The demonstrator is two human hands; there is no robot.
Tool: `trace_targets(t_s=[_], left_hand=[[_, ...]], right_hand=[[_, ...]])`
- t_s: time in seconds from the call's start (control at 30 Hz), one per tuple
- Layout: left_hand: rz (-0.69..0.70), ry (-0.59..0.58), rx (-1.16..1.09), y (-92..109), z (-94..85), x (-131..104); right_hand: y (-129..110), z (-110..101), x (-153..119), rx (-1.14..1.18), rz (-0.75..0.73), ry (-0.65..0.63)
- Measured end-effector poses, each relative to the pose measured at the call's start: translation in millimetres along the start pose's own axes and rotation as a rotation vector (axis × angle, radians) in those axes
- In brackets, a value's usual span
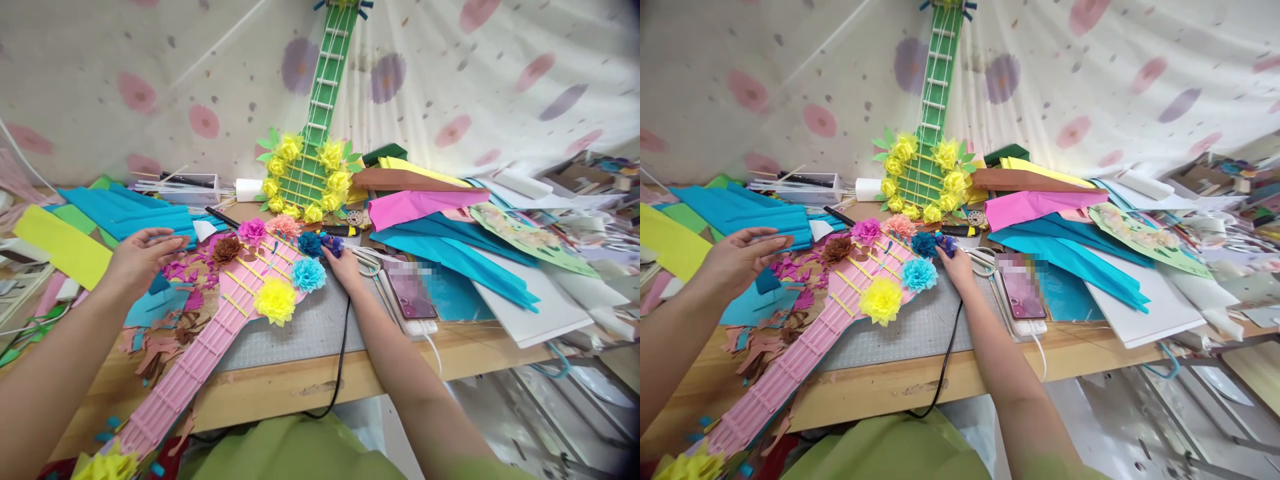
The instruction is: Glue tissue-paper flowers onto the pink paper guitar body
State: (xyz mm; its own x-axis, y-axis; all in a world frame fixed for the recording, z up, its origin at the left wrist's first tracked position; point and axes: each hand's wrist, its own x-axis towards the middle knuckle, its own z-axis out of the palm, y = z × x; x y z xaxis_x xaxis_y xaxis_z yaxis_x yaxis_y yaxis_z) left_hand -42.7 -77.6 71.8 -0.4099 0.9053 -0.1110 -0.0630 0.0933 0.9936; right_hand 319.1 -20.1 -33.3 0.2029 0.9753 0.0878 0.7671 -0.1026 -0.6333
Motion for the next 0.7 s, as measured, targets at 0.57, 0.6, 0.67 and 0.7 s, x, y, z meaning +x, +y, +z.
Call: trace_targets(t_s=[0.57, 0.6, 0.67, 0.7], left_hand=[[-0.054, 0.051, -0.074, -18, -5.8, 13], [-0.053, 0.051, -0.073, -18, -5.9, 13], [-0.047, 0.049, -0.075, -18, -6.8, 15], [-0.043, 0.049, -0.078, -18, -7.5, 15]], right_hand=[[-1, -2, -7, -0.039, -0.059, 0.059], [0, -7, -9, -0.034, -0.1, 0.056], [4, -22, -16, -0.038, -0.185, 0.016], [8, -33, -20, -0.044, -0.218, -0.021]])
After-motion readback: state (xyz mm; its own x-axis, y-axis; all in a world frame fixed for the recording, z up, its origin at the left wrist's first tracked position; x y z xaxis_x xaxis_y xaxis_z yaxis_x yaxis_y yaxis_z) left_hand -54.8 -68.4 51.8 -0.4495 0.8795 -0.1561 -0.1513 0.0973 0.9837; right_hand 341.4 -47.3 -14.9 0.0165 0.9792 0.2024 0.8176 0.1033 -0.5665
